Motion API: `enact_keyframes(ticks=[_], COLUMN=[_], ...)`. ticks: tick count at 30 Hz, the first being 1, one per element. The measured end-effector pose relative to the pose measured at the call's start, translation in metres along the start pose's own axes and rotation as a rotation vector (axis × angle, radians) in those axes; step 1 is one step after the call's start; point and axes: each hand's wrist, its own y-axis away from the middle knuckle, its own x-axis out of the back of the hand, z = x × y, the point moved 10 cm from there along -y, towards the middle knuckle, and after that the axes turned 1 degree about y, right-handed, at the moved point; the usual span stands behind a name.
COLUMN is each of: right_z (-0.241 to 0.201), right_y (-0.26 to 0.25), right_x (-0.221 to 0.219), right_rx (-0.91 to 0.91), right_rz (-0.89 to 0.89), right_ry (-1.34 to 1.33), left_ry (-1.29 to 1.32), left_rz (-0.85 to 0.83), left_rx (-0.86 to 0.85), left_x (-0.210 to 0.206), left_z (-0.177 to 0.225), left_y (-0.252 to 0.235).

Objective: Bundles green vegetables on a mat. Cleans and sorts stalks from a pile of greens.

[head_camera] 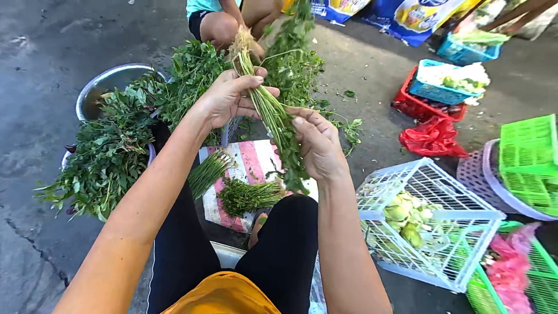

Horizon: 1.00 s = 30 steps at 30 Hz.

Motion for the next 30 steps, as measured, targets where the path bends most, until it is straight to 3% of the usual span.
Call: enact_keyframes(ticks=[8,13,16,22,25,27,30], right_z=[-0.005,-0.02,-0.029,-0.02,-0.028,-0.03,-0.011], right_y=[-0.007,-0.009,-0.014,-0.019,0.0,0.006,-0.005], right_x=[0.013,0.032,0.04,0.096,0.129,0.119,0.072], right_rx=[0.039,0.173,0.145,0.065,0.143,0.132,0.057], right_rz=[0.141,0.23,0.27,0.466,0.574,0.487,0.198], right_ry=[0.22,0.393,0.236,-0.383,-0.286,-0.03,0.143], left_ry=[-0.06,-0.192,-0.185,-0.139,-0.114,-0.076,-0.092], left_rz=[-0.063,-0.132,-0.188,-0.308,-0.324,-0.349,-0.384], left_rx=[-0.013,0.03,0.032,0.085,0.123,0.125,0.127], left_x=[-0.012,-0.013,-0.017,-0.031,-0.034,-0.038,-0.051], left_z=[0.003,-0.006,-0.018,-0.046,-0.055,-0.059,-0.07], left_y=[-0.004,-0.008,-0.013,-0.023,-0.026,-0.03,-0.039])
